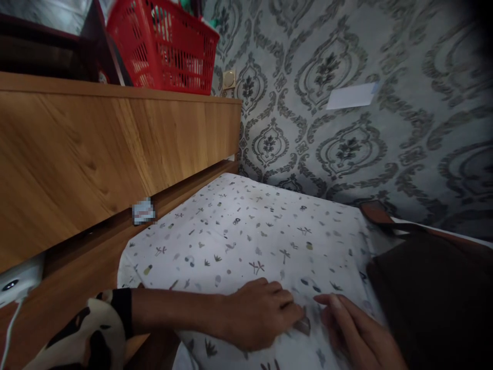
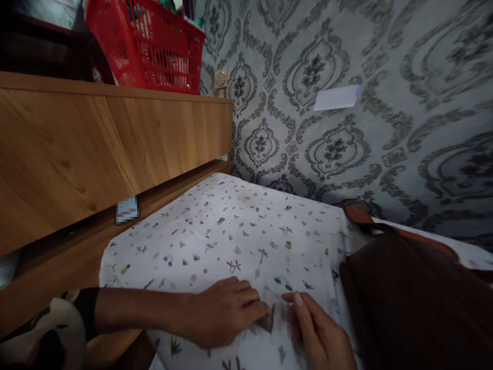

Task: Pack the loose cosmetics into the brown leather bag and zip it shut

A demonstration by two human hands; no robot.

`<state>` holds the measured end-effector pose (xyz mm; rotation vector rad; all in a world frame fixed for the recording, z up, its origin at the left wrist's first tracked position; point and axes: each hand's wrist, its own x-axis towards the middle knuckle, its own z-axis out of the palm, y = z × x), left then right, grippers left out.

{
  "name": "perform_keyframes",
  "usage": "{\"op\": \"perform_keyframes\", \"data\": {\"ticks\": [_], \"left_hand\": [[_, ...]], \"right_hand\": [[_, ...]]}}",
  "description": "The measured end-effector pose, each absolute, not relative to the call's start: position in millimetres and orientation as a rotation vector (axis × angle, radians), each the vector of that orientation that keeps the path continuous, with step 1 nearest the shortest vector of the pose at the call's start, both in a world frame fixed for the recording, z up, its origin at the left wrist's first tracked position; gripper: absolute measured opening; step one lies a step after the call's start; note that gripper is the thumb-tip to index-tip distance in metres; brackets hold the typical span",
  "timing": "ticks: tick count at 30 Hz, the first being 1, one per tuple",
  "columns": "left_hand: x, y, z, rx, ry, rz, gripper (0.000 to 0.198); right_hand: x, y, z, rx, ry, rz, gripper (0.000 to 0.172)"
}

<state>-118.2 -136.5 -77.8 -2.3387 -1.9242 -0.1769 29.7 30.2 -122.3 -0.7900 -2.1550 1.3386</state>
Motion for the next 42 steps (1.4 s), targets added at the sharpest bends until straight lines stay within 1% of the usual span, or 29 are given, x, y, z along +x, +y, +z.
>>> {"op": "perform_keyframes", "data": {"ticks": [6,8,11,13,20,22,25,28,31,37,42], "left_hand": [[-134,-96,-77,-2.335,-2.032,-0.24,0.024],[-132,-94,-76,-2.418,-2.085,-0.362,0.026],[-129,-104,-74,-2.56,-2.077,-0.675,0.027],[-131,-114,-75,-2.539,-2.125,-0.759,0.029],[-150,-126,-90,-2.472,-2.099,-0.708,0.026],[-151,-124,-90,-2.462,-2.131,-0.691,0.024],[-148,-116,-87,-2.461,-2.157,-0.724,0.023],[-145,-105,-83,-2.462,-2.21,-0.818,0.022],[-147,-93,-82,-2.464,-2.345,-0.958,0.023],[-153,-79,-87,-2.439,-2.469,-1.456,0.036],[-152,-81,-92,-2.391,-2.553,-1.602,0.037]], "right_hand": [[29,31,-118,-0.818,-2.044,1.134,0.048],[29,27,-115,-0.784,-2.03,1.159,0.048],[28,19,-111,-0.726,-2.011,1.16,0.046],[28,15,-108,-0.66,-2.07,1.134,0.043],[32,8,-105,-0.477,-2.269,1.004,0.041],[33,6,-106,-0.396,-2.35,0.971,0.036],[34,4,-108,-0.306,-2.468,0.865,0.021],[33,5,-111,-0.382,-2.505,0.798,0.013],[32,9,-113,-0.481,-2.408,0.922,0.011],[29,11,-112,-0.6,-1.967,1.371,0.015],[26,9,-116,-0.584,-1.816,1.577,0.021]]}}
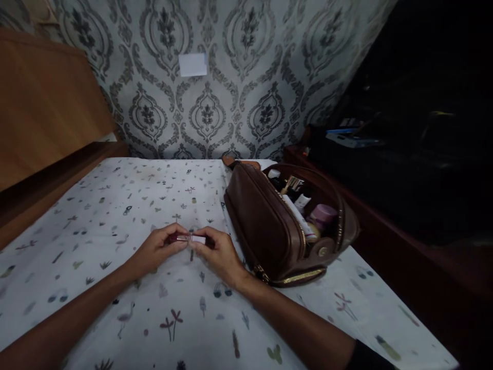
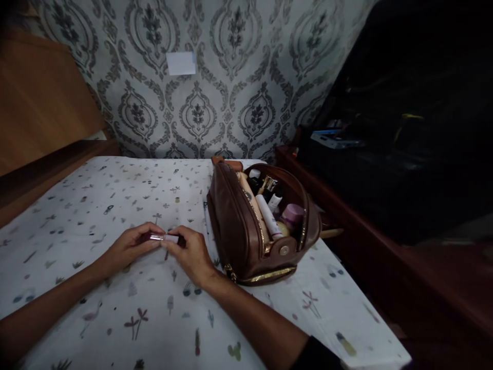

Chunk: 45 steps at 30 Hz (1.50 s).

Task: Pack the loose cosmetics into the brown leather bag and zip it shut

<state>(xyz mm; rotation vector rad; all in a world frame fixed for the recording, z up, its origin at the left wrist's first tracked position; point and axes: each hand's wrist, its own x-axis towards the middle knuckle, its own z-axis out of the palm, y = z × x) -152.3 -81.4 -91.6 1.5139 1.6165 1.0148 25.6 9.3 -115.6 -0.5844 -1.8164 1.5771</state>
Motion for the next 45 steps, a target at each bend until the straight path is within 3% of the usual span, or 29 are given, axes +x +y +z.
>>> {"op": "perform_keyframes", "data": {"ticks": [15,21,26,30,35,39,45], "left_hand": [[-147,-87,-93,1.619,1.612,1.037,0.03],[-150,-86,-102,1.873,1.718,1.022,0.028],[-162,-84,-101,2.135,1.786,0.981,0.029],[-165,-85,-102,2.362,1.795,0.843,0.027],[-156,-89,-109,2.66,1.865,0.797,0.03],[-149,-92,-108,2.87,1.74,0.785,0.036],[-161,-95,-101,2.848,1.694,0.826,0.035]], "right_hand": [[25,10,-116,-0.577,-1.784,1.652,0.037],[27,11,-116,-0.598,-1.905,1.466,0.02],[28,10,-113,-0.709,-2.233,1.044,0.024],[27,11,-113,-0.716,-2.387,0.794,0.011],[28,13,-116,-0.765,-2.429,0.714,0.013],[29,13,-115,-0.79,-2.439,0.71,0.004],[28,15,-115,-0.793,-2.451,0.73,0.009]]}}
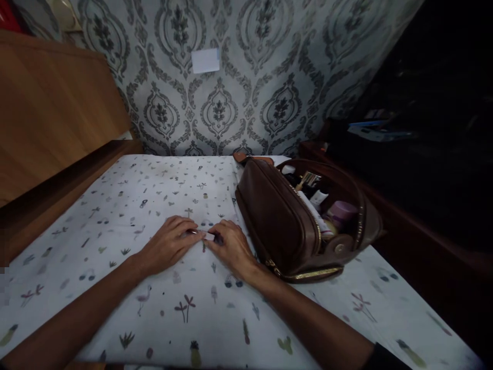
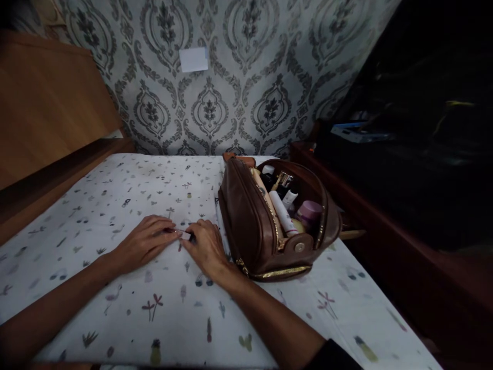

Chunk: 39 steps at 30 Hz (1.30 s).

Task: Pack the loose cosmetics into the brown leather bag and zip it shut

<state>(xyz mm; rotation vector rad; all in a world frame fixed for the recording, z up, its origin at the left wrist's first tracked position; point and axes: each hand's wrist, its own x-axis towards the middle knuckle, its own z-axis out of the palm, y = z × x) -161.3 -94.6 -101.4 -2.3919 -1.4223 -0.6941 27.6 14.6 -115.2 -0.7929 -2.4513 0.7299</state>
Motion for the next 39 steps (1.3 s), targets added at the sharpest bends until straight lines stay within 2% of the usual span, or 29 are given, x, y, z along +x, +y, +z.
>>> {"op": "perform_keyframes", "data": {"ticks": [5,10,16,19,23,39], "left_hand": [[-176,-98,-99,-2.373,-1.619,-0.913,0.017],[-179,-98,-99,-2.375,-1.997,-1.003,0.027],[-177,-95,-98,-2.559,-1.969,-0.909,0.028],[-176,-96,-98,-2.55,-1.979,-0.946,0.026],[-175,-97,-98,-2.51,-2.054,-0.917,0.022],[-171,-96,-99,-2.528,-2.03,-0.93,0.027]], "right_hand": [[29,16,-116,-0.729,-2.45,0.76,0.011],[30,15,-115,-0.642,-2.453,0.83,0.01],[30,14,-115,-0.618,-2.476,0.833,0.01],[30,14,-113,-0.623,-2.509,0.817,0.013],[30,14,-113,-0.613,-2.515,0.819,0.01],[30,15,-117,-0.587,-2.536,0.736,0.011]]}}
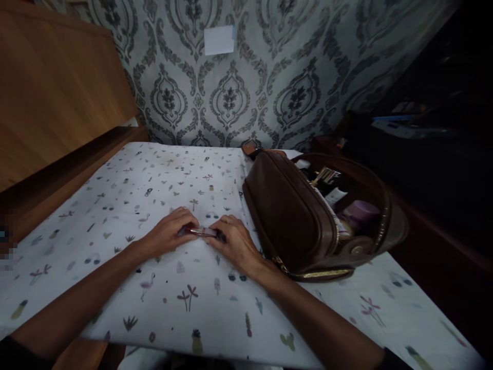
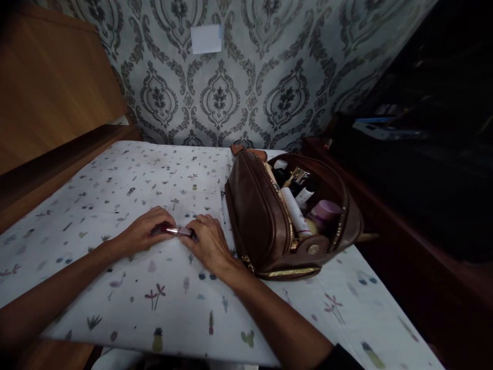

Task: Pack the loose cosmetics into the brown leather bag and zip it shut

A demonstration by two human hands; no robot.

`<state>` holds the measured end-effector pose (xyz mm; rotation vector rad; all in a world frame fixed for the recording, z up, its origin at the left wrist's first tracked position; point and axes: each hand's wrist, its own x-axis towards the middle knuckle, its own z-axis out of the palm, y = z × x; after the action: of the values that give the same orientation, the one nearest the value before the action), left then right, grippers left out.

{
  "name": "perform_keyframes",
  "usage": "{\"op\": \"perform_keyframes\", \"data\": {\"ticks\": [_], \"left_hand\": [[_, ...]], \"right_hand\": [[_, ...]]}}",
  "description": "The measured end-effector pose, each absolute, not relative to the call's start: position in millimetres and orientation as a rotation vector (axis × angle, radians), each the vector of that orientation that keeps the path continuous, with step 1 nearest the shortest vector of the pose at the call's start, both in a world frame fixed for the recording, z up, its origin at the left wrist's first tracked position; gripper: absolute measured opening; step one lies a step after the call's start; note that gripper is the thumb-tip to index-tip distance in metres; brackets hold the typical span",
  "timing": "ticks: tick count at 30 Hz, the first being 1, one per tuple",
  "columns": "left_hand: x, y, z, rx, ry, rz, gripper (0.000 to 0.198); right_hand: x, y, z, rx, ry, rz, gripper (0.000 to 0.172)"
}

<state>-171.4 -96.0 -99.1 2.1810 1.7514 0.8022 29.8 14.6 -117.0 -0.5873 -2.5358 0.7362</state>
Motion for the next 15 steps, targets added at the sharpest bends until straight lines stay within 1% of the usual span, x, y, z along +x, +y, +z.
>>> {"op": "perform_keyframes", "data": {"ticks": [7,11,15], "left_hand": [[-171.0,-95.0,-97.4,2.216,1.655,0.796,0.03],[-169.8,-95.7,-97.2,2.16,1.694,0.839,0.032],[-168.9,-95.8,-97.7,2.174,1.696,0.795,0.031]], "right_hand": [[30.0,14.2,-116.4,-0.584,-2.551,0.731,0.011],[31.0,12.8,-115.5,-0.586,-2.55,0.715,0.011],[31.0,11.8,-115.7,-0.578,-2.531,0.735,0.01]]}}
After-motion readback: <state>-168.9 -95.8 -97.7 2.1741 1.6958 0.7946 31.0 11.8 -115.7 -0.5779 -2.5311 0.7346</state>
